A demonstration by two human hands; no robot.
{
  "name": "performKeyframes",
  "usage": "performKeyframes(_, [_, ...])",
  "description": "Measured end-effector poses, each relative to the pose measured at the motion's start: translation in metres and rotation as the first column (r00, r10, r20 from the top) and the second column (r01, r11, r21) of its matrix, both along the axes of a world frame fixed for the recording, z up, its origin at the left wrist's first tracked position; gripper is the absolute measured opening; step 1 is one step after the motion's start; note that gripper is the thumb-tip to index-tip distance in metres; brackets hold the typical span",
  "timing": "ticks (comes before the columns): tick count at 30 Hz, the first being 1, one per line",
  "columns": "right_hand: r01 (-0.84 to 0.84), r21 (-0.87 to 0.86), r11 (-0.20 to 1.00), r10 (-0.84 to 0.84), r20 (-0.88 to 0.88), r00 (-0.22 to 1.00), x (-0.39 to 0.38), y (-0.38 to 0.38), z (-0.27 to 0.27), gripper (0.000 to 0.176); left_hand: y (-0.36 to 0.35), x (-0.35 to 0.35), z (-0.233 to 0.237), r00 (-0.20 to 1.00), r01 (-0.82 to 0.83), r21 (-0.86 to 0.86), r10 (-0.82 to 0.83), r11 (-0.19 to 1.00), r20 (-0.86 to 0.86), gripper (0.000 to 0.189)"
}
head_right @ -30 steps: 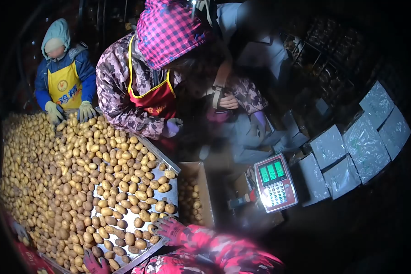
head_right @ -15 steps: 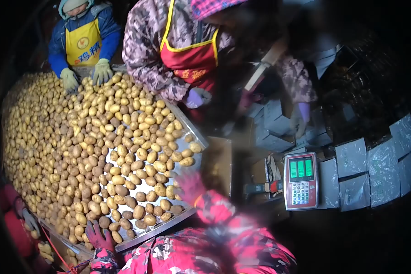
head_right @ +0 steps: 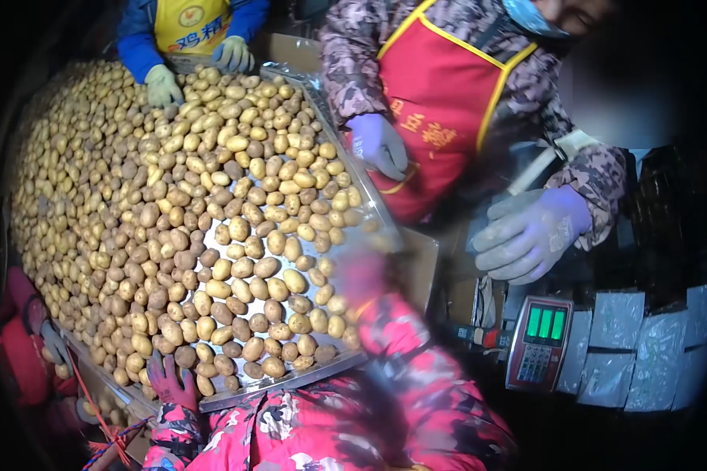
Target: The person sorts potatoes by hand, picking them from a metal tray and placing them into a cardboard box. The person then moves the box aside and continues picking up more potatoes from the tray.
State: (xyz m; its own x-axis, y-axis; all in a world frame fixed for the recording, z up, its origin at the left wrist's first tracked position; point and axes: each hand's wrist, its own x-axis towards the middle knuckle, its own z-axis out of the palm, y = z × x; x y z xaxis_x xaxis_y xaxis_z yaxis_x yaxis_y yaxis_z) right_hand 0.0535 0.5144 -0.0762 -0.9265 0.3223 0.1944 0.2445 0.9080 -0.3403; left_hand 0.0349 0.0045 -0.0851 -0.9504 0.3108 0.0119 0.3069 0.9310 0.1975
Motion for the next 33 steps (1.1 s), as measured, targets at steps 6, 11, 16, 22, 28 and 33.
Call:
performKeyframes(6, [-0.002, 0.553, 0.833, -0.058, 0.092, 0.994, -0.029, 0.121, -0.022, 0.045, 0.008, -0.003, 0.015, 0.999, -0.005, 0.006, 0.004, 1.000, 0.031, 0.059])
performKeyframes(11, [-0.030, 0.337, 0.941, -0.002, 0.093, 0.996, -0.103, 0.110, -0.013, 0.056, 0.005, -0.005, 0.012, 1.000, 0.002, 0.021, -0.002, 1.000, -0.009, 0.060])
performKeyframes(16, [-0.017, -0.780, 0.625, 0.065, 0.030, 0.997, -0.185, 0.047, 0.015, 0.056, 0.005, -0.004, 0.011, 0.998, -0.046, 0.021, 0.045, 0.999, 0.031, 0.063])
performKeyframes(22, [0.049, -0.965, 0.257, 0.357, 0.142, 0.923, -0.167, -0.073, -0.018, 0.052, 0.011, -0.012, 0.024, 0.999, -0.033, 0.090, 0.033, 0.995, 0.003, 0.058])
performKeyframes(28, [0.407, -0.908, -0.102, 0.489, 0.310, 0.815, -0.127, -0.172, 0.057, 0.043, 0.017, -0.016, 0.037, 0.988, -0.014, 0.328, 0.063, 0.944, -0.139, 0.057])
performKeyframes(33, [-0.052, -0.993, 0.108, 0.798, 0.055, 0.600, -0.092, -0.231, 0.084, 0.057, 0.073, -0.043, 0.118, 0.975, 0.053, 0.695, -0.188, 0.717, 0.119, 0.075])
